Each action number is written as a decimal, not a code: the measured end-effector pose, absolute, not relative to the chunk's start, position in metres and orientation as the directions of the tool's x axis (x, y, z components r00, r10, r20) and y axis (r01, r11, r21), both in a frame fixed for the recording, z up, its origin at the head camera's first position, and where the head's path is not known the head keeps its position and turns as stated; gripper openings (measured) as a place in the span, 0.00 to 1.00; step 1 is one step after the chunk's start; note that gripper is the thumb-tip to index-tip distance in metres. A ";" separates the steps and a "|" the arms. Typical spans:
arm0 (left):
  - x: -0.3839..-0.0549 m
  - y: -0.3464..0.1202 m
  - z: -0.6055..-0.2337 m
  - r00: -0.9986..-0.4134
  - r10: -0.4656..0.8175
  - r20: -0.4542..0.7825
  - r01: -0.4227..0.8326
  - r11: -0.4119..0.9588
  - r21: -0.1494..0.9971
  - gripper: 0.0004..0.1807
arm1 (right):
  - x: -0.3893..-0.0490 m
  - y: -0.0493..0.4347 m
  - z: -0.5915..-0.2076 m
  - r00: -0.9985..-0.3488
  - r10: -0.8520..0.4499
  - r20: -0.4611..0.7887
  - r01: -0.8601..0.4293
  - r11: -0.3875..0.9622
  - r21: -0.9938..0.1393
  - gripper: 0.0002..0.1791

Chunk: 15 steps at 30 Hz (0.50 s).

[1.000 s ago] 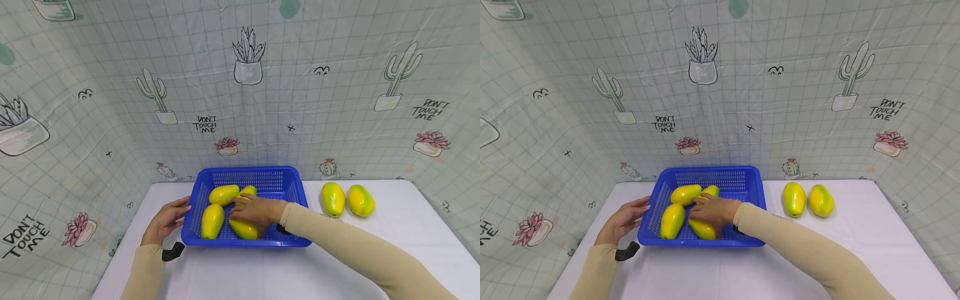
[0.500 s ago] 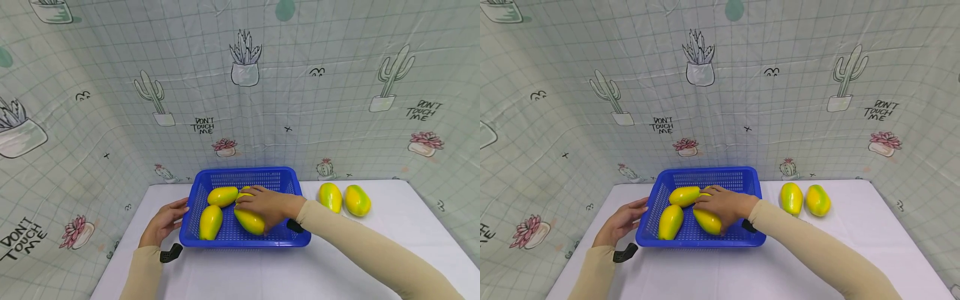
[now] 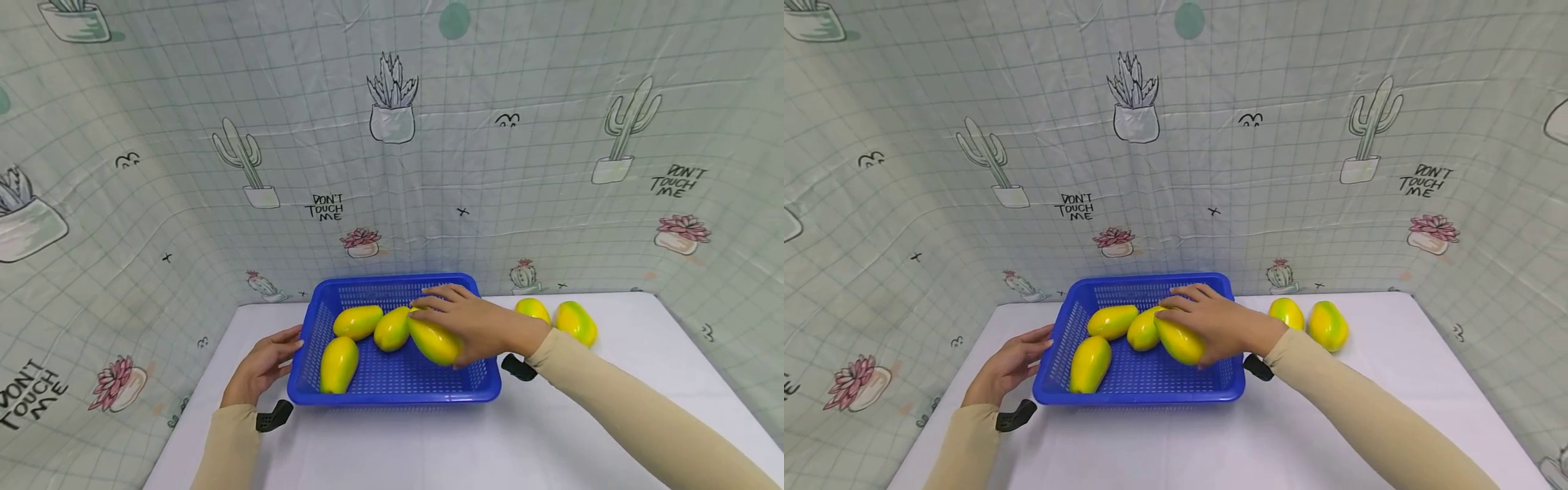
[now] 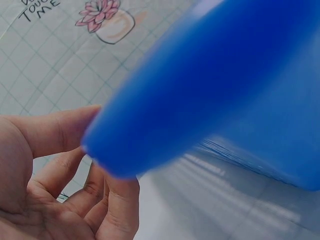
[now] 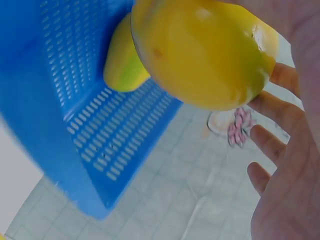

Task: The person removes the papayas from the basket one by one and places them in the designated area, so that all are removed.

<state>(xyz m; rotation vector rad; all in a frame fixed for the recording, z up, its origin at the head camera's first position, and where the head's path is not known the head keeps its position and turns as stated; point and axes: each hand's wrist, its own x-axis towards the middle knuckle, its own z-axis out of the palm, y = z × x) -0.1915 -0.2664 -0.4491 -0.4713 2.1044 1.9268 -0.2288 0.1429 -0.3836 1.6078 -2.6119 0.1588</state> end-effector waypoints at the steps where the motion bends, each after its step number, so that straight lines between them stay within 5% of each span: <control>1: -0.191 -0.267 -0.450 -0.917 -0.069 -0.394 -0.398 0.073 0.914 0.31 | -0.228 0.146 -0.383 -0.448 -0.884 0.134 -0.894 0.446 -0.044 0.60; 15: -0.191 -0.267 -0.450 -0.917 -0.062 -0.394 -0.398 0.075 0.914 0.31 | -0.216 0.204 -0.382 -0.474 -0.811 0.342 -0.871 0.489 -0.046 0.61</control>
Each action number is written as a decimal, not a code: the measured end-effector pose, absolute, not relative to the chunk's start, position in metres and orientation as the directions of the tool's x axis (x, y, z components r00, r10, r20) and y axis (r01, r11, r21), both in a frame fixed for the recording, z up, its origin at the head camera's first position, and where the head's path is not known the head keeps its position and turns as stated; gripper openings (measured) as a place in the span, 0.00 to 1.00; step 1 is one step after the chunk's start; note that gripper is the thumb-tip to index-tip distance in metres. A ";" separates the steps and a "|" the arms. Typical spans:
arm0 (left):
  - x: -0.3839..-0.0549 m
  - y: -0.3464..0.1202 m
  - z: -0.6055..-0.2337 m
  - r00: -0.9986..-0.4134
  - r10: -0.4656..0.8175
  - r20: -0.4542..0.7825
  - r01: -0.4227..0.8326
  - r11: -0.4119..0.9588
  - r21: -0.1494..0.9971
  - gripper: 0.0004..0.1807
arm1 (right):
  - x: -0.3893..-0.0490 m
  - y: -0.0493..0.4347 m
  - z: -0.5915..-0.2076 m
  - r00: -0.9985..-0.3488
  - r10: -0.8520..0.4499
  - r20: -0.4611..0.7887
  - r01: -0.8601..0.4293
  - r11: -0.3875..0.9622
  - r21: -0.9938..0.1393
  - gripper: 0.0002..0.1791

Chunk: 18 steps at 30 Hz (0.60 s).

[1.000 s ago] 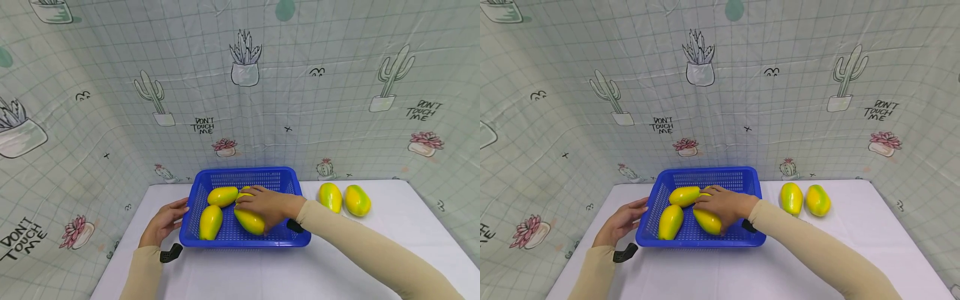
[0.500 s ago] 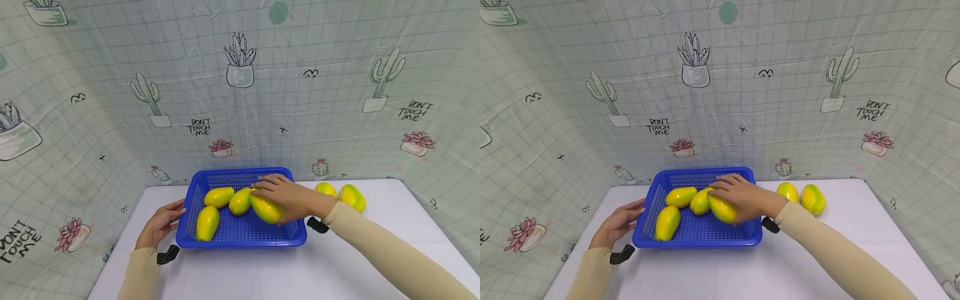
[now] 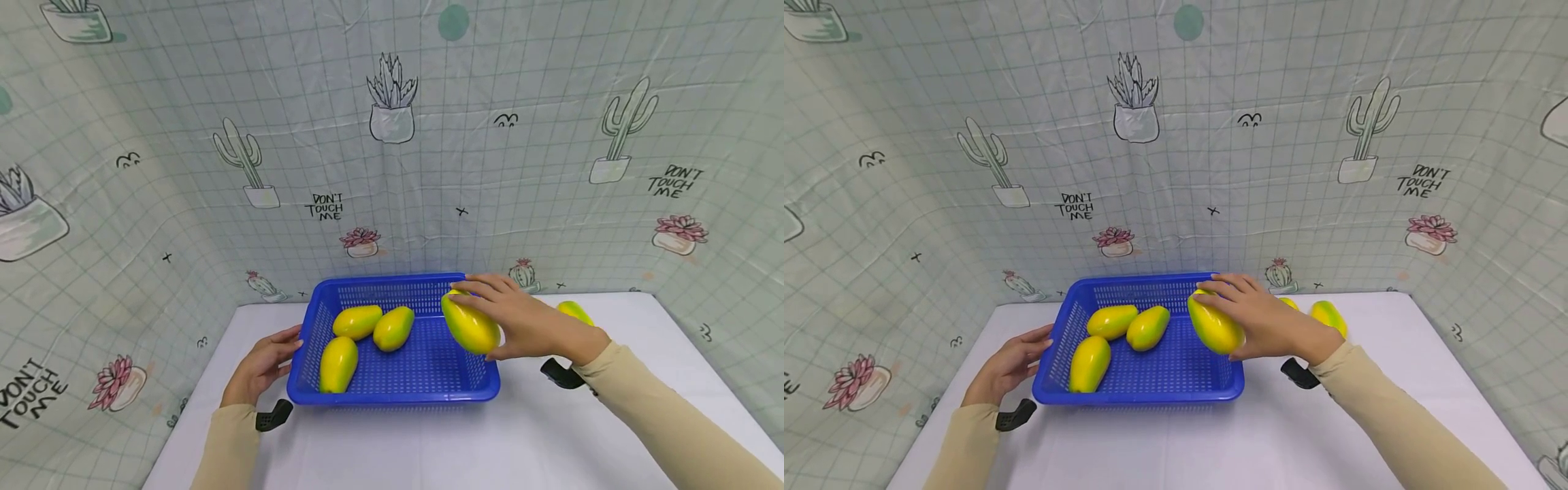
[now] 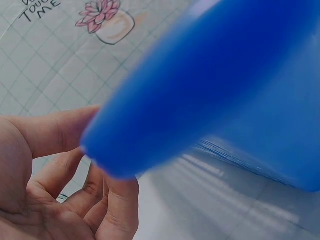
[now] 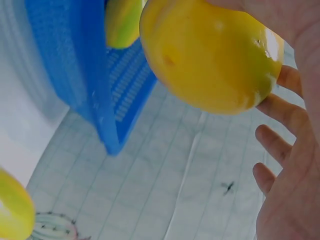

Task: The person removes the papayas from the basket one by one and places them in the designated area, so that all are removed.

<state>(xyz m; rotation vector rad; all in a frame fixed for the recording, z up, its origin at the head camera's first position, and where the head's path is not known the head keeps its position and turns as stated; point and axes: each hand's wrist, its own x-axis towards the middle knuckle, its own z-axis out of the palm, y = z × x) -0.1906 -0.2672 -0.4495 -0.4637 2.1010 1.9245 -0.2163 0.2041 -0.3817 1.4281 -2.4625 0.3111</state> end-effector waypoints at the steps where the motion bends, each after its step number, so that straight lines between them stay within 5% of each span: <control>1: -0.191 -0.267 -0.449 -0.917 -0.062 -0.394 -0.398 0.076 0.914 0.31 | -0.216 0.209 -0.381 -0.481 -0.803 0.352 -0.866 0.497 -0.051 0.62; 18: -0.190 -0.267 -0.450 -0.917 -0.063 -0.394 -0.398 0.068 0.915 0.31 | -0.200 0.273 -0.401 -0.577 -0.674 0.461 -0.794 0.595 -0.123 0.64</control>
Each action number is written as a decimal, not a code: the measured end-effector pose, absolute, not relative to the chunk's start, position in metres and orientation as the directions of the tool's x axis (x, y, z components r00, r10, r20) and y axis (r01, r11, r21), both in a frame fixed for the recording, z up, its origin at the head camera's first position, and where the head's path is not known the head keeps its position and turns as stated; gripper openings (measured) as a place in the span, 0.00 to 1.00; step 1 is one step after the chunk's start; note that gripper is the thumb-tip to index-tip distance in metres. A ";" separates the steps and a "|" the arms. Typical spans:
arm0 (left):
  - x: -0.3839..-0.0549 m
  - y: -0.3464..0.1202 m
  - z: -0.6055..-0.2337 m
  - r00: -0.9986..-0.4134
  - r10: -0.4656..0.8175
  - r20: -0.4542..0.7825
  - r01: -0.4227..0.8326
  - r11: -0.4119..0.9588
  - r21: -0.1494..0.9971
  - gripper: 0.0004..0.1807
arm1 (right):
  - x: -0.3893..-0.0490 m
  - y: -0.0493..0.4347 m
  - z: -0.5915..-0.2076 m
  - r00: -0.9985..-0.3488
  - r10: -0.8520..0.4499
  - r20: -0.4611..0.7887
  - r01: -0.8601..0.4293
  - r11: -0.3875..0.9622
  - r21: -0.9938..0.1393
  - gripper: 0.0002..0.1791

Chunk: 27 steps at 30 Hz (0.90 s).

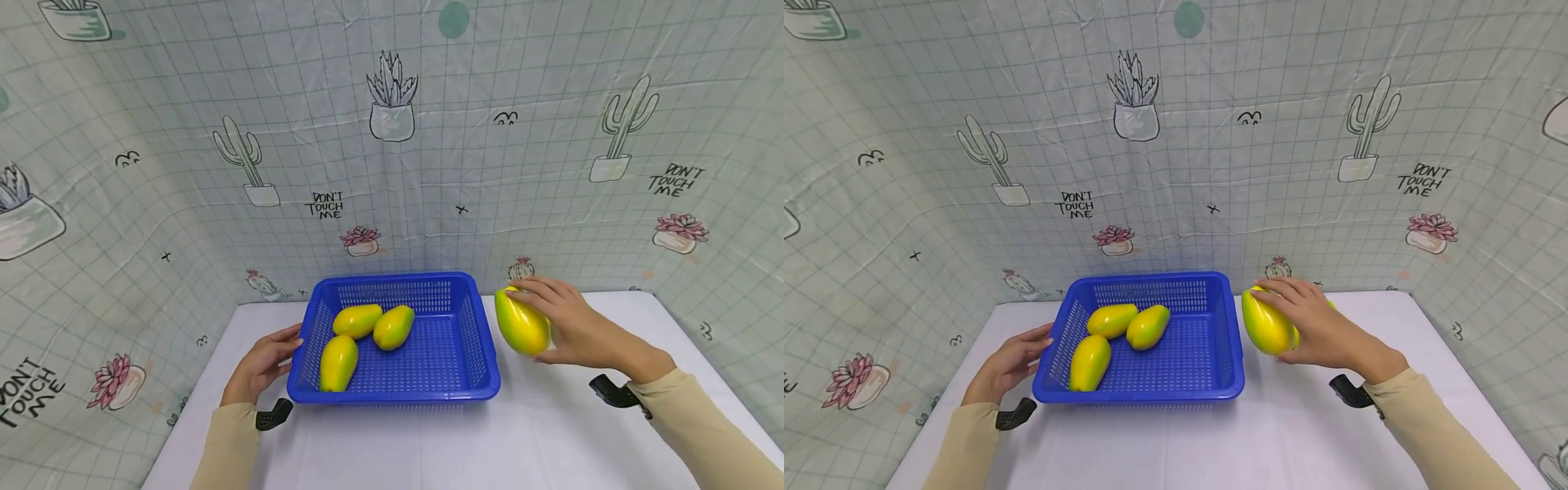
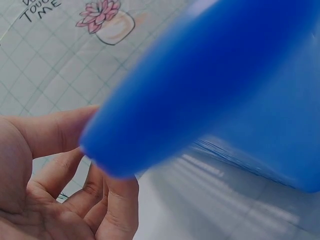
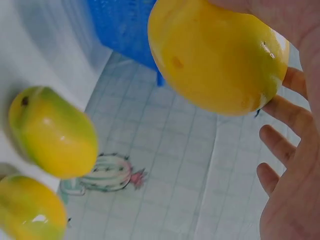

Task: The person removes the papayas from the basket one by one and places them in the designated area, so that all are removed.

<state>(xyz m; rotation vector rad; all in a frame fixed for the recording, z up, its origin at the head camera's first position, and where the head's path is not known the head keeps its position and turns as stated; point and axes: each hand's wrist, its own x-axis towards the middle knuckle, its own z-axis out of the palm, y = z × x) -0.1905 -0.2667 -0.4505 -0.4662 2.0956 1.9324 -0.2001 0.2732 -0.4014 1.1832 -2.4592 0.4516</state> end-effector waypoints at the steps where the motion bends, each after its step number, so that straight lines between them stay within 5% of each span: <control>1: -0.191 -0.267 -0.451 -0.917 -0.064 -0.393 -0.397 0.068 0.915 0.31 | -0.200 0.277 -0.403 -0.583 -0.667 0.463 -0.789 0.601 -0.127 0.64; 27: -0.191 -0.266 -0.449 -0.916 -0.059 -0.397 -0.401 0.073 0.913 0.31 | -0.195 0.355 -0.438 -0.734 -0.497 0.462 -0.638 0.737 -0.222 0.65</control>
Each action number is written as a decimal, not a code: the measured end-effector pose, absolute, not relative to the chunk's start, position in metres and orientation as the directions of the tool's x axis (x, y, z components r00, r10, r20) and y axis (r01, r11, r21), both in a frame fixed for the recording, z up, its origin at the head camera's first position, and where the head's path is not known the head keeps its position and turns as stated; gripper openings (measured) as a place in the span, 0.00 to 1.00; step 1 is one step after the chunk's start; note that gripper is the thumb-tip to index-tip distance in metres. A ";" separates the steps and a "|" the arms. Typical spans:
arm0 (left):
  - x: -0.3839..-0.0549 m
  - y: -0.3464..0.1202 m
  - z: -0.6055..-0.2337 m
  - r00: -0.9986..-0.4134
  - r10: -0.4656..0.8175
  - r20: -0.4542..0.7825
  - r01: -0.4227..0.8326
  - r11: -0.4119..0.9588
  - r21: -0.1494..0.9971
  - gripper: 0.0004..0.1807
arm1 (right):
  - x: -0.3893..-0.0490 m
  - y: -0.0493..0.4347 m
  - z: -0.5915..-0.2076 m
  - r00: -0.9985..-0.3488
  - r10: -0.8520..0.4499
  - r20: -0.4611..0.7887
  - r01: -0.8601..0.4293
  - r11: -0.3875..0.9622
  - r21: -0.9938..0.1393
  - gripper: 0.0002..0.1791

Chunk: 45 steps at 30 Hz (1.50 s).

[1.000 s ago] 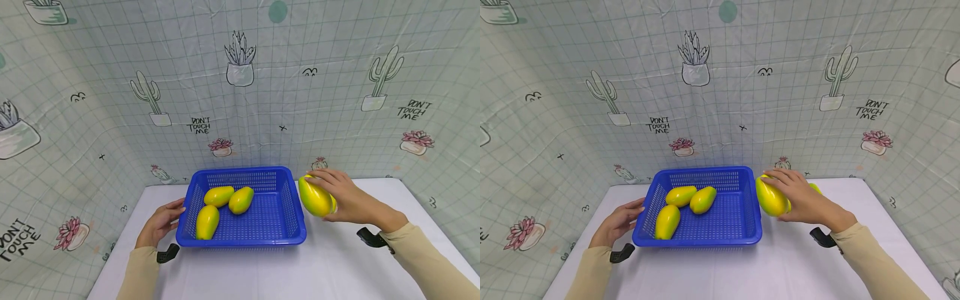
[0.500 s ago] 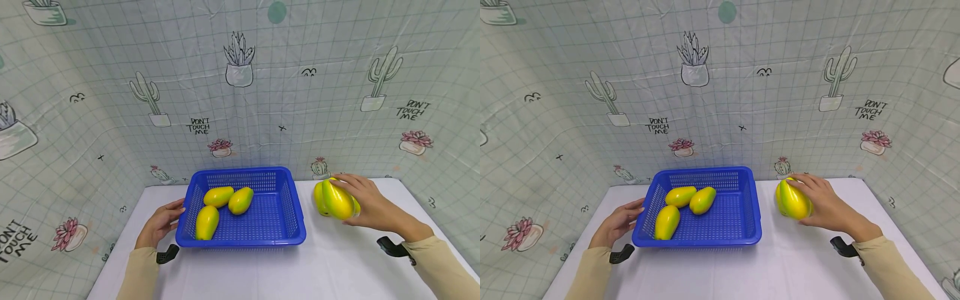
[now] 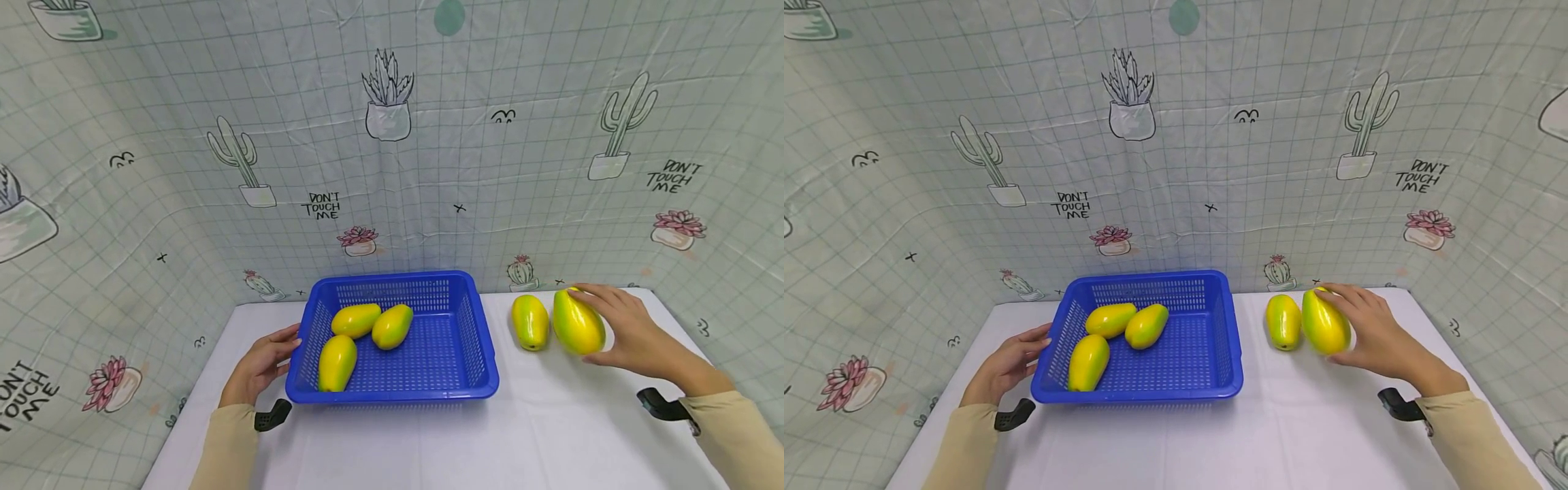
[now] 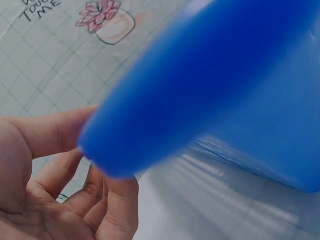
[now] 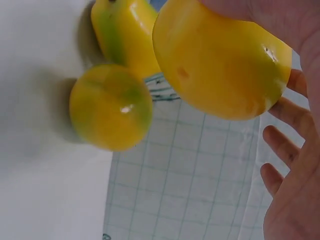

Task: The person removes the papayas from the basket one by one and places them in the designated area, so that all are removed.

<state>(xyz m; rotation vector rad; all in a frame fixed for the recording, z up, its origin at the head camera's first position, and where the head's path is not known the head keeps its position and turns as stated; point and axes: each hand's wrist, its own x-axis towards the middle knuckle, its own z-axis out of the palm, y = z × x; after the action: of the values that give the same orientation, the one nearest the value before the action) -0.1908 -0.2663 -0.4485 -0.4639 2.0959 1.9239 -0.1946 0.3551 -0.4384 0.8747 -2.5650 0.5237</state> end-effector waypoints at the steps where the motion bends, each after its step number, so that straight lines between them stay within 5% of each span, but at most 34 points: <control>1: -0.191 -0.266 -0.448 -0.915 -0.060 -0.398 -0.402 0.072 0.913 0.31 | -0.195 0.358 -0.439 -0.740 -0.490 0.460 -0.632 0.741 -0.228 0.65; 45: -0.193 -0.267 -0.446 -0.901 -0.072 -0.427 -0.431 0.047 0.901 0.32 | -0.214 0.432 -0.475 -0.909 -0.306 0.284 -0.383 0.882 -0.276 0.64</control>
<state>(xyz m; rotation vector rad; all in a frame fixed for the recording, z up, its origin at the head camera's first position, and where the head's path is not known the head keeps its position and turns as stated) -0.1931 -0.2667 -0.4464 -0.5125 2.0603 1.9341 -0.2138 0.4319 -0.4754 0.5235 -2.8192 0.4824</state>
